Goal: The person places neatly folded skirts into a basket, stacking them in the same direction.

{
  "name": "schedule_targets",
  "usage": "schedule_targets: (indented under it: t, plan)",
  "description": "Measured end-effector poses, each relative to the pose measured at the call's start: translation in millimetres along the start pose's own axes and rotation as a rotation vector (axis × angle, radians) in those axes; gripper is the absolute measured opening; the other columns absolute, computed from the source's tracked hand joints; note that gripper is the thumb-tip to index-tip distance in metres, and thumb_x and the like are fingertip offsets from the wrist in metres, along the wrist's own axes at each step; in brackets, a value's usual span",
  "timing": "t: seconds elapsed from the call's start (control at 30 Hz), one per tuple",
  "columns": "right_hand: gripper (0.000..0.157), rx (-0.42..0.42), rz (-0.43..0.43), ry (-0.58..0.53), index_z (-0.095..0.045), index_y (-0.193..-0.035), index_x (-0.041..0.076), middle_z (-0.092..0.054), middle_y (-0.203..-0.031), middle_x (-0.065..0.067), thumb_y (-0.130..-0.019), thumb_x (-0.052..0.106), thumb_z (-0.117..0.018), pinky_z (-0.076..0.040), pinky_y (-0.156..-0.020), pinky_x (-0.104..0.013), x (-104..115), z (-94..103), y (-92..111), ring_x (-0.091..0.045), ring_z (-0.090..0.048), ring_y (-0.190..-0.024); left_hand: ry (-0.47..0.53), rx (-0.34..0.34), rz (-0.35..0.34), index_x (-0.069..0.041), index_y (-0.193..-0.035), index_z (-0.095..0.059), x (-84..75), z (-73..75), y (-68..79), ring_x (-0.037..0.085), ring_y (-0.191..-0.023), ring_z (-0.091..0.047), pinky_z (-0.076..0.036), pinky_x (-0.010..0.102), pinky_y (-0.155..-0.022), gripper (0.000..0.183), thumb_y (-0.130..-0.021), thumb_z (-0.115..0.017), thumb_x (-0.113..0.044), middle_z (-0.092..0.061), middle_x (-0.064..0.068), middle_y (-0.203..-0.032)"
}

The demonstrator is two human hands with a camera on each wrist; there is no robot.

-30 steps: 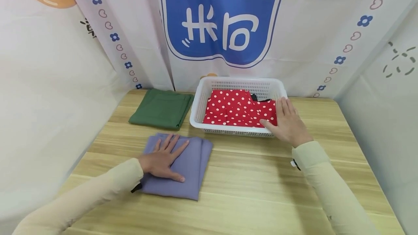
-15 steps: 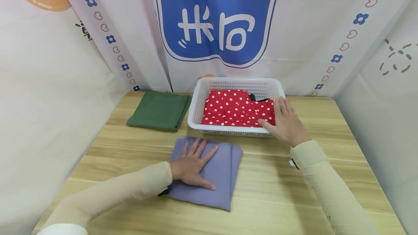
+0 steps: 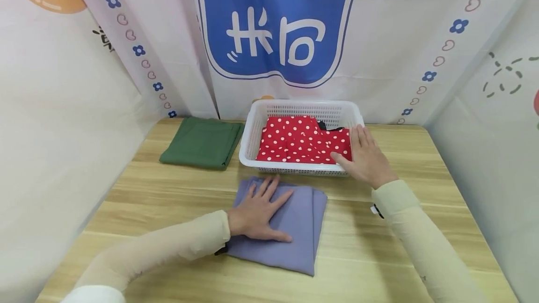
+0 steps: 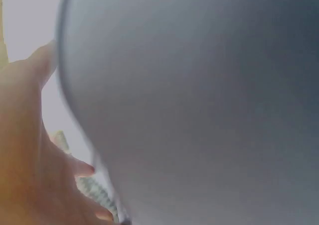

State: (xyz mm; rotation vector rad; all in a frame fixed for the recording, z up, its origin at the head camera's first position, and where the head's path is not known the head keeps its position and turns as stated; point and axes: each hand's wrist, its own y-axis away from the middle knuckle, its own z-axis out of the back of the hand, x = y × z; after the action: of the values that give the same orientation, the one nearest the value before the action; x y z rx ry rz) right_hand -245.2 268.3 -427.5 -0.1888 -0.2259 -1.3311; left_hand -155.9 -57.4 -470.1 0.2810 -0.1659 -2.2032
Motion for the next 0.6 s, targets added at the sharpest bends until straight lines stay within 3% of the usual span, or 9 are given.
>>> schedule_targets:
  t: [0.17, 0.33, 0.47, 0.6]
  plan:
    - [0.096, -0.034, -0.005, -0.107, 0.011, -0.155, 0.011, 0.003, -0.164, -0.017, -0.093, 0.067, -0.038, -0.018, -0.115, -0.067, 17.6, 14.4, 18.7, -0.04, -0.005, -0.15, 0.048, -0.135, -0.082, -0.011, -0.155, -0.019, 22.9, 16.2, 17.5, 0.033, -0.152, -0.007, -0.014, 0.056, -0.122, 0.093, -0.089, -0.035, -0.075, -0.001, 0.016, -0.164]
    - [0.087, -0.062, 0.063, -0.262, -0.005, -0.157, 0.017, -0.023, -0.16, -0.014, -0.094, 0.056, -0.051, -0.03, -0.11, -0.066, 45.7, 43.5, 52.0, -0.038, -0.029, -0.143, 0.186, -0.239, -0.018, -0.004, -0.151, -0.029, 52.5, 34.7, 45.2, 0.029, -0.15, -0.02, -0.022, 0.048, -0.122, 0.077, -0.097, -0.04, -0.058, -0.018, 0.013, -0.162]
    - [0.082, -0.007, 0.047, -0.33, -0.017, -0.156, 0.018, -0.03, -0.158, -0.012, -0.093, 0.055, -0.053, -0.034, -0.109, -0.064, 64.9, 70.1, 80.9, -0.035, -0.034, -0.142, 0.274, -0.235, 0.063, -0.003, -0.151, -0.029, 75.6, 51.2, 65.0, 0.026, -0.149, -0.022, -0.024, 0.046, -0.121, 0.077, -0.098, -0.04, -0.057, -0.02, 0.01, -0.162]
    - [0.074, 0.053, 0.045, -0.324, -0.029, -0.153, 0.013, -0.038, -0.154, -0.014, -0.095, 0.054, -0.051, -0.041, -0.103, -0.061, 73.4, 77.4, 101.0, -0.036, -0.04, -0.138, 0.329, -0.179, 0.091, -0.001, -0.152, -0.025, 91.8, 59.7, 80.4, 0.027, -0.149, -0.023, -0.025, 0.045, -0.121, 0.084, -0.096, -0.038, -0.063, -0.021, 0.012, -0.161]
